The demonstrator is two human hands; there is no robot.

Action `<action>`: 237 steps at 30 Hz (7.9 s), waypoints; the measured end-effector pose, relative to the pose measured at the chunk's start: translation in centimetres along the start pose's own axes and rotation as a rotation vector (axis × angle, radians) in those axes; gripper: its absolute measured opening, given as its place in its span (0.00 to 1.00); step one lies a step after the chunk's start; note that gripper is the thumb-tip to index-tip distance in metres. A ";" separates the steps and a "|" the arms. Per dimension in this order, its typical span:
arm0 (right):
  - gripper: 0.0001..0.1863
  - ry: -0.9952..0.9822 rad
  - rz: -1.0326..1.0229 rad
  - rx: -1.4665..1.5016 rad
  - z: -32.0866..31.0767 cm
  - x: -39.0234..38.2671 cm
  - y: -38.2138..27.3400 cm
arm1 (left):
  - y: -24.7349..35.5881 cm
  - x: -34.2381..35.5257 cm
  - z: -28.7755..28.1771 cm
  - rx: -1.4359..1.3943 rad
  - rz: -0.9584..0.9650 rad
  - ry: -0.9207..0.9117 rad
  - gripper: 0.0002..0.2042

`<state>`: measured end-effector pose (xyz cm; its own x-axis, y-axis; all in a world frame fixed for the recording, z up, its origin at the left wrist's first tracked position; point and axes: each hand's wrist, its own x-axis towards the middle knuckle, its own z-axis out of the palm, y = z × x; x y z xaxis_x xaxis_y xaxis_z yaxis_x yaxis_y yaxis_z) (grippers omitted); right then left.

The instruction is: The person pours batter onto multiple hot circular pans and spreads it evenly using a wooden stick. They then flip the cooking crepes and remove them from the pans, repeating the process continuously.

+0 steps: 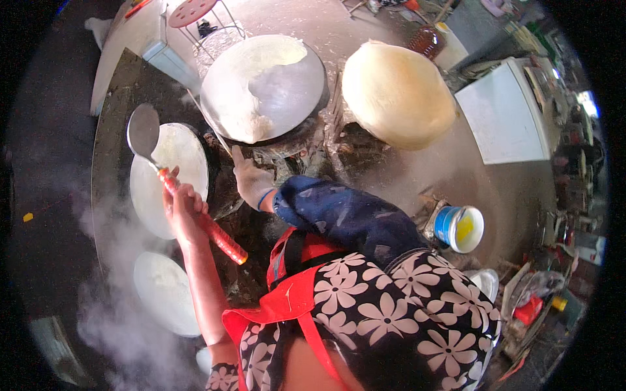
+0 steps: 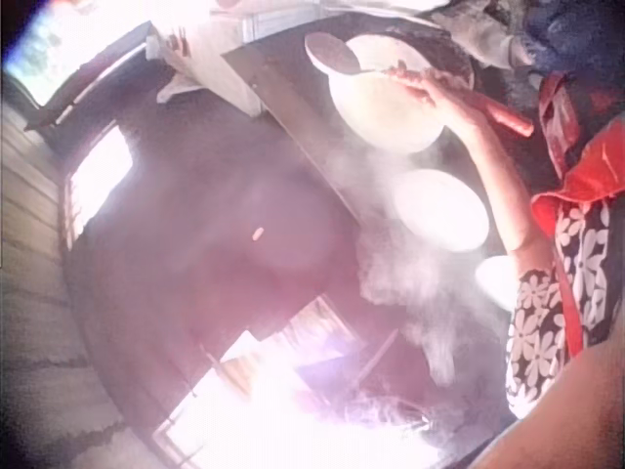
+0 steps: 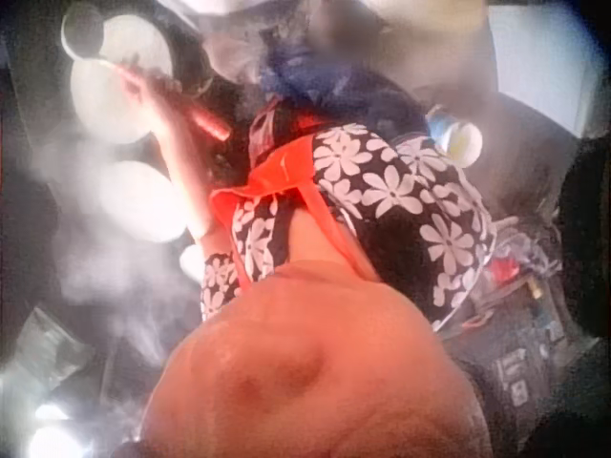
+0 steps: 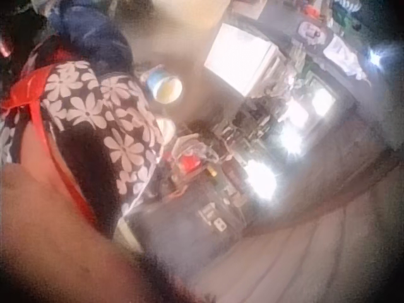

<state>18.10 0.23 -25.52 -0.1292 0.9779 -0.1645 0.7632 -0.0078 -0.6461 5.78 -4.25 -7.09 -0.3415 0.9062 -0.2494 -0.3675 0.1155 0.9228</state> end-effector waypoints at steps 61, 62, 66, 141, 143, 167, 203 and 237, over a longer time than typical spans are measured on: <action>0.33 0.350 -0.169 -0.201 -20.5 10.8 23.7 | -7.1 -1.1 13.7 -0.026 -0.612 -0.011 0.25; 0.32 0.306 -0.137 -0.163 -21.8 11.1 22.8 | -7.2 -0.9 13.6 -0.037 -0.617 -0.031 0.25; 0.31 0.263 -0.056 0.042 -23.5 11.2 21.8 | -7.4 -0.4 12.9 -0.048 -0.638 -0.079 0.26; 0.35 0.060 -0.464 -0.490 -21.9 2.6 12.4 | -2.7 -2.7 4.5 -1.349 -0.678 -0.339 0.24; 0.33 -0.045 -0.362 -0.496 -22.3 3.0 13.0 | -1.9 -6.4 3.3 -1.489 -0.687 -0.382 0.25; 0.32 -0.436 -1.157 0.012 2.7 -27.4 -7.3 | -5.2 -61.8 -18.3 -1.604 0.359 0.465 0.22; 0.34 -2.441 -2.519 -0.456 2.4 -72.8 4.8 | -39.1 -70.6 26.5 -1.318 2.520 1.558 0.29; 0.31 -2.093 -1.385 -1.914 -7.8 -81.1 24.3 | -70.0 -80.2 20.7 -1.958 1.689 1.829 0.12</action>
<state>52.04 -77.69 -22.08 0.3220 -0.3743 -0.8696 -0.5692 0.6574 -0.4938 76.80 -76.61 -45.56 -0.2092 -0.5596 -0.8019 0.9080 -0.4155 0.0530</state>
